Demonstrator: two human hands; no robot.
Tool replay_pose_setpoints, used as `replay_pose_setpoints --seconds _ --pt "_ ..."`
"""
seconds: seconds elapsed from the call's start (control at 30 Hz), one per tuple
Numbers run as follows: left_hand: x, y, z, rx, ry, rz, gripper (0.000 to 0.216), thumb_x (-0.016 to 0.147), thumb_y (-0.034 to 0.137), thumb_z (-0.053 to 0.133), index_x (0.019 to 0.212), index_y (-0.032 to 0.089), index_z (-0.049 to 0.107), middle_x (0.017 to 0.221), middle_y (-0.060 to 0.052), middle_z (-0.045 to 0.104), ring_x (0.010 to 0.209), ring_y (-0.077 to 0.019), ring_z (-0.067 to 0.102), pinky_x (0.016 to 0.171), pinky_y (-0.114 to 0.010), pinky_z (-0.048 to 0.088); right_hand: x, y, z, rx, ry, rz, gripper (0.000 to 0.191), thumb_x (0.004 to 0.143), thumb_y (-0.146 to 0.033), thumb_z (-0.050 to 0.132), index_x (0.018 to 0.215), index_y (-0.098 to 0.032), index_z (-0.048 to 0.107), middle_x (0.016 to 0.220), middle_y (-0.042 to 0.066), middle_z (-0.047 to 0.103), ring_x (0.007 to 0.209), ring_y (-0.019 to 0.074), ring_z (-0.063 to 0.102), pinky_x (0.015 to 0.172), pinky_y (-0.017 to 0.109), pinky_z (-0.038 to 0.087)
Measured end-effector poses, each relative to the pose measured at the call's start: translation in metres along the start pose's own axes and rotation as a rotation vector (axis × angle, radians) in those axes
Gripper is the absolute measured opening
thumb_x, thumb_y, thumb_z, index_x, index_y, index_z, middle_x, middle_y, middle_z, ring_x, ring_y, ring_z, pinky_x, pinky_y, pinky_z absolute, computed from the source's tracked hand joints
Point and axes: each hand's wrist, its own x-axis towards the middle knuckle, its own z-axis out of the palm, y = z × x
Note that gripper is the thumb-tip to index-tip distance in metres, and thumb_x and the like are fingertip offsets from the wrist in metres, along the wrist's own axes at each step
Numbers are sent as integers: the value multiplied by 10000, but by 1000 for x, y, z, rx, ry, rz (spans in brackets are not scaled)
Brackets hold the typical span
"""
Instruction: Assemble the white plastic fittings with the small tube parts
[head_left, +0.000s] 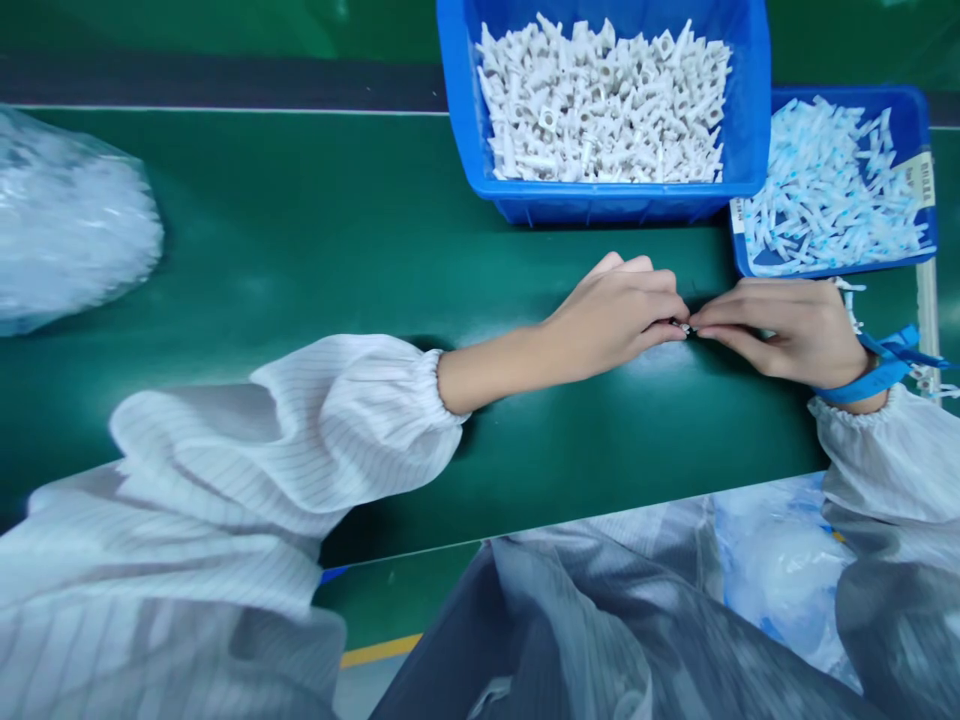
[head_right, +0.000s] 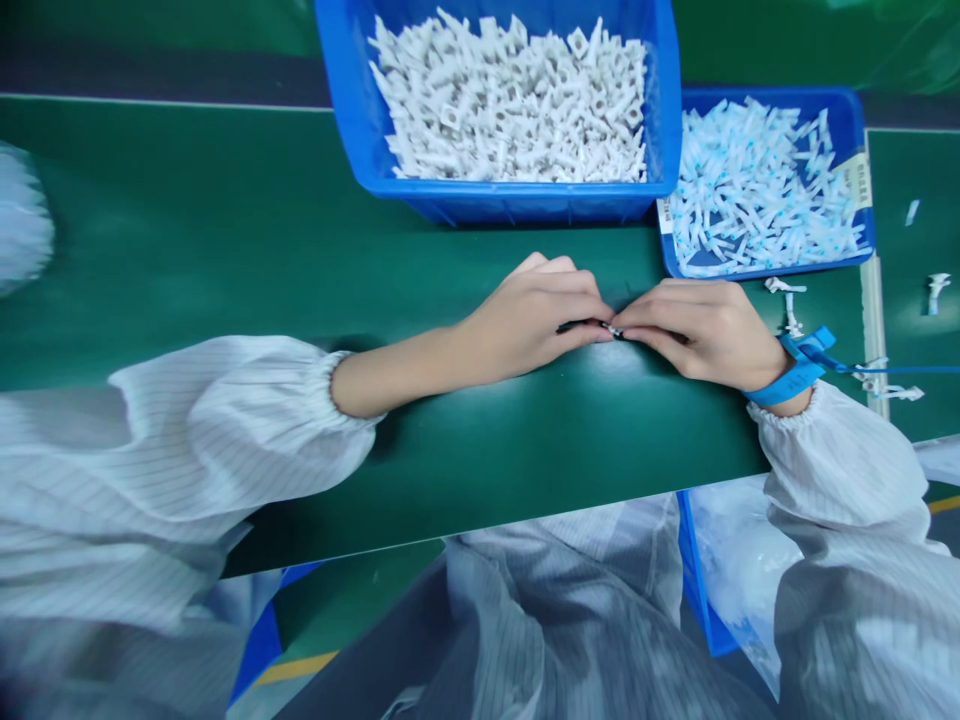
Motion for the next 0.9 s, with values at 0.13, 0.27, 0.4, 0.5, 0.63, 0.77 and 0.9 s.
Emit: replay_pose_setpoints --seconds 0.13,0.27,0.4,0.5,0.63,0.77,0.9 --pt "4 2 -3 -52 -5 -30 250 1197 333 651 1205 253 888 1070 -63 809 1137 -276 701 980 -402 406 0 -1 1 -10 -3 35 167 1157 -338 733 1149 -351 899 1046 -7 895 844 198 844 846 336 710" --pt "12 3 -4 -116 -9 -60 184 1152 285 729 1091 242 898 980 -30 803 1084 -253 699 999 -406 410 -1 1 1 -11 7 29 147 1156 -344 747 1125 -324 889 999 -6 889 801 179 826 820 306 689" --pt "20 4 -5 -172 -37 -112 162 1107 251 798 985 224 901 945 -11 798 1052 -234 689 1020 -412 387 0 2 -2 -3 2 63 178 1156 -368 744 1085 -319 900 1004 2 893 839 199 844 820 333 700" --pt "22 3 -5 -212 -28 -108 146 1084 249 826 965 227 908 930 -7 791 1055 -235 685 1006 -410 360 2 2 -4 19 13 15 174 1144 -318 750 1067 -314 906 1019 3 898 870 204 854 848 348 706" --pt "21 1 -2 -234 -5 -93 138 1073 245 831 964 239 914 926 -9 793 1067 -237 690 996 -408 349 5 2 -5 38 19 -31 203 1135 -246 738 1078 -327 915 1057 -2 904 900 206 862 847 354 702" --pt "21 -1 1 -230 18 -82 150 1070 251 827 946 246 911 931 -10 798 1073 -238 696 991 -411 354 6 2 -3 79 31 -61 247 1141 -209 712 1083 -347 909 1080 -9 898 930 203 851 843 354 689" --pt "21 -1 3 -223 40 -67 171 1065 261 836 905 235 892 911 -5 790 1062 -235 698 991 -418 360 5 2 0 74 33 -34 288 1163 -221 671 1094 -374 904 1092 8 891 936 225 840 855 393 689"
